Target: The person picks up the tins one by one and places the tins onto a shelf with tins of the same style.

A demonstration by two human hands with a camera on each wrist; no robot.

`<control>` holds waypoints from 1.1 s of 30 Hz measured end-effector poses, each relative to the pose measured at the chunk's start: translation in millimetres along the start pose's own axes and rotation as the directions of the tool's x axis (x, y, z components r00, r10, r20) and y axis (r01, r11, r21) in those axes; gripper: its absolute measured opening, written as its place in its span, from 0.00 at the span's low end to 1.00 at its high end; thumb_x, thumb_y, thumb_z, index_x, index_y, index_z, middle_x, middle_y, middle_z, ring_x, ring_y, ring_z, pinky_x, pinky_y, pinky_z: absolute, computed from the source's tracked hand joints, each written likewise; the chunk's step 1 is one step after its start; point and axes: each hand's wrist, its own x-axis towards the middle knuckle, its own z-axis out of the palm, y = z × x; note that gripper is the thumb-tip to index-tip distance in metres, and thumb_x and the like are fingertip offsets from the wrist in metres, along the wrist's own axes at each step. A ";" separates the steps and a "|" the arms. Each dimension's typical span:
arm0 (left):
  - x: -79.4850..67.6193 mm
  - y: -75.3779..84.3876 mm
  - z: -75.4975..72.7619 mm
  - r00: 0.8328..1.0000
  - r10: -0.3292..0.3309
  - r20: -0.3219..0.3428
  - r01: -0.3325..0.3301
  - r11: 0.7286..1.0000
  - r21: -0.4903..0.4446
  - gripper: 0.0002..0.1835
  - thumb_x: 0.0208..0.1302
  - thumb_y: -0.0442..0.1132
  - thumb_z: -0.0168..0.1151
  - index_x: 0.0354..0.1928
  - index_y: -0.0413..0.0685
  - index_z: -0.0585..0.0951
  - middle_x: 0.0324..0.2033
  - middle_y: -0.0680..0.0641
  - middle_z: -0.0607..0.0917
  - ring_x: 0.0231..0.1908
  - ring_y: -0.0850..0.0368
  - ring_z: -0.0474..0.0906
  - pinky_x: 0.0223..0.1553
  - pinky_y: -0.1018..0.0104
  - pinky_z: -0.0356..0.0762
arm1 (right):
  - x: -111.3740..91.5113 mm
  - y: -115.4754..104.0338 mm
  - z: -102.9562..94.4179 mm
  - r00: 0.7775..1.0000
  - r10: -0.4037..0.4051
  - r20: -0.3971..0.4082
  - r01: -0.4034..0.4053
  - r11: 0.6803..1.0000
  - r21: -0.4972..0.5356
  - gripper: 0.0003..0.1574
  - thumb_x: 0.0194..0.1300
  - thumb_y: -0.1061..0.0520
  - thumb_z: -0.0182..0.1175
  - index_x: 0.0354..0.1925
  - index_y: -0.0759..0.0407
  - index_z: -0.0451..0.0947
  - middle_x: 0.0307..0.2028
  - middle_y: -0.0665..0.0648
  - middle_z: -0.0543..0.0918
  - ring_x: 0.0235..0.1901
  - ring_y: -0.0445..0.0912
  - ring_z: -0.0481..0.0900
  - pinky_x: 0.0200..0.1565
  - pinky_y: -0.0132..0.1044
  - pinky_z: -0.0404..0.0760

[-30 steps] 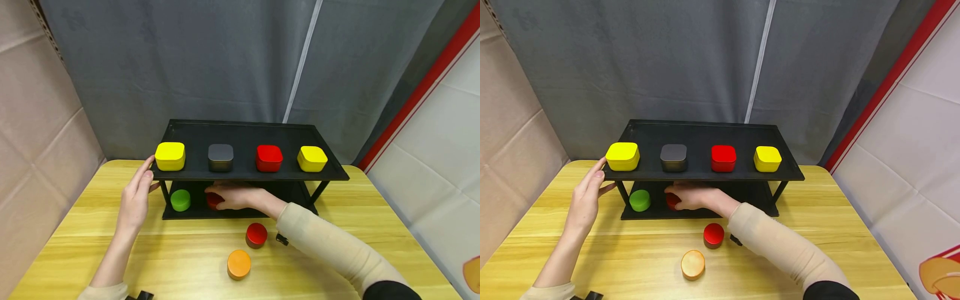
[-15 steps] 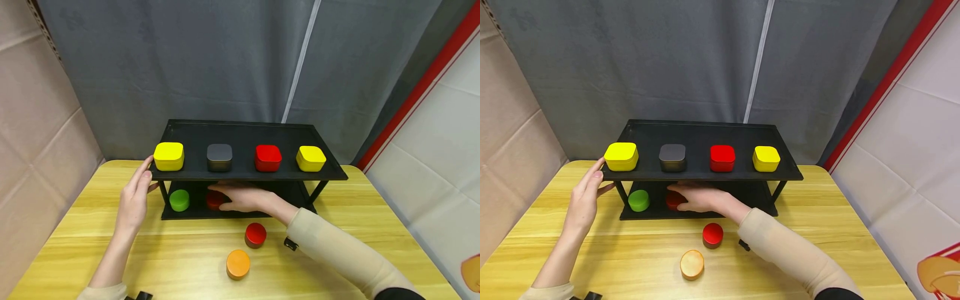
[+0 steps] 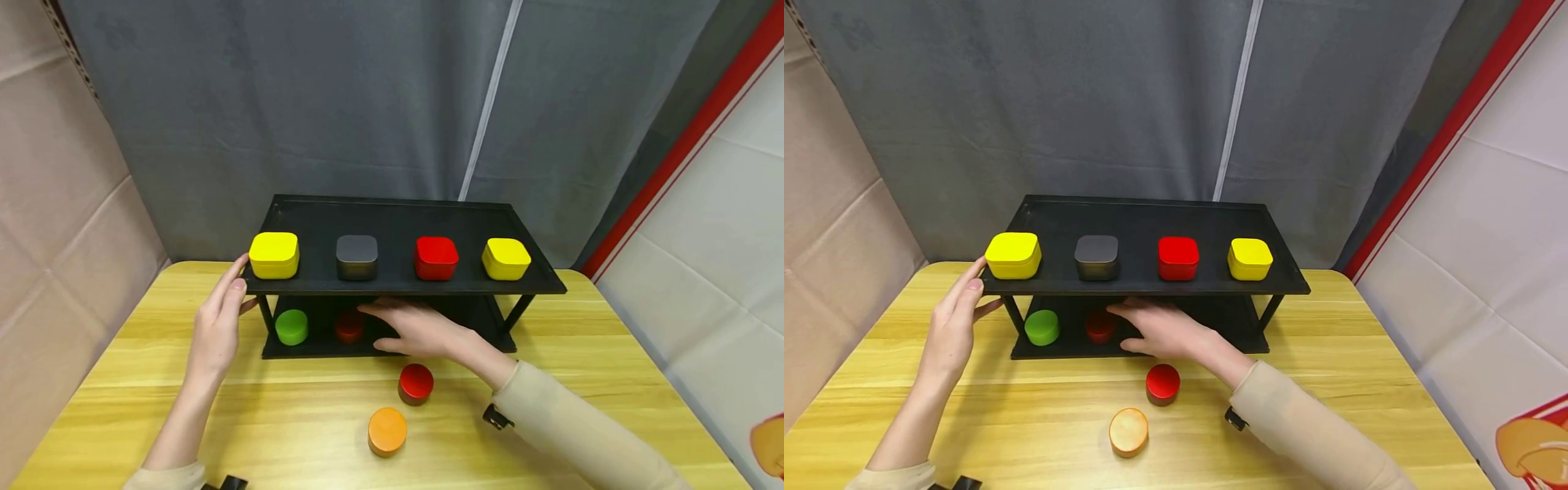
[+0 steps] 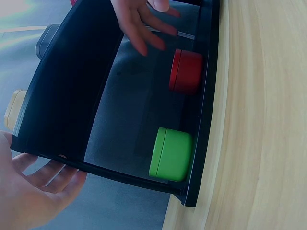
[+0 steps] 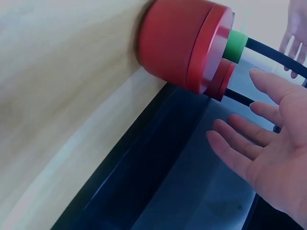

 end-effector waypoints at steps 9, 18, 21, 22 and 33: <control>-0.7 -0.2 0.5 1.000 -0.004 0.002 0.004 1.000 0.007 0.26 0.84 0.53 0.37 0.80 0.67 0.61 0.79 0.53 0.63 0.73 0.45 0.68 0.52 0.92 0.75 | -24.5 0.6 3.0 0.997 0.033 -0.076 -0.029 0.998 0.059 0.40 0.69 0.45 0.68 0.75 0.47 0.68 0.66 0.52 0.80 0.58 0.46 0.81 0.61 0.43 0.85; -0.2 -0.7 1.2 1.000 -0.001 -0.003 0.001 1.000 0.008 0.26 0.84 0.53 0.37 0.80 0.67 0.61 0.79 0.53 0.63 0.73 0.46 0.67 0.52 0.91 0.75 | -49.1 2.8 9.9 0.989 0.098 -0.109 -0.083 0.988 0.129 0.38 0.69 0.42 0.67 0.73 0.44 0.70 0.67 0.52 0.78 0.63 0.47 0.79 0.63 0.47 0.84; -0.4 -0.5 1.1 1.000 -0.004 -0.002 0.004 1.000 0.009 0.26 0.84 0.53 0.37 0.80 0.67 0.61 0.79 0.53 0.63 0.73 0.45 0.67 0.52 0.91 0.75 | -55.1 2.8 12.2 0.989 0.111 -0.101 -0.094 0.983 0.158 0.38 0.69 0.40 0.67 0.73 0.42 0.70 0.67 0.50 0.78 0.62 0.45 0.79 0.63 0.46 0.84; -0.4 -0.4 1.1 1.000 -0.005 -0.002 0.005 1.000 0.009 0.26 0.84 0.53 0.37 0.80 0.67 0.61 0.79 0.53 0.63 0.73 0.45 0.68 0.52 0.91 0.75 | -57.2 2.6 12.8 0.989 0.113 -0.099 -0.096 0.982 0.162 0.38 0.69 0.40 0.67 0.73 0.41 0.70 0.67 0.49 0.78 0.61 0.44 0.79 0.63 0.45 0.84; -0.3 0.5 0.7 1.000 0.000 -0.003 0.000 1.000 0.007 0.26 0.84 0.53 0.37 0.80 0.67 0.61 0.79 0.53 0.63 0.73 0.45 0.67 0.52 0.92 0.75 | -74.7 0.3 17.7 0.990 0.097 -0.099 -0.078 0.980 0.181 0.40 0.69 0.40 0.67 0.74 0.40 0.68 0.66 0.47 0.78 0.61 0.40 0.78 0.62 0.43 0.84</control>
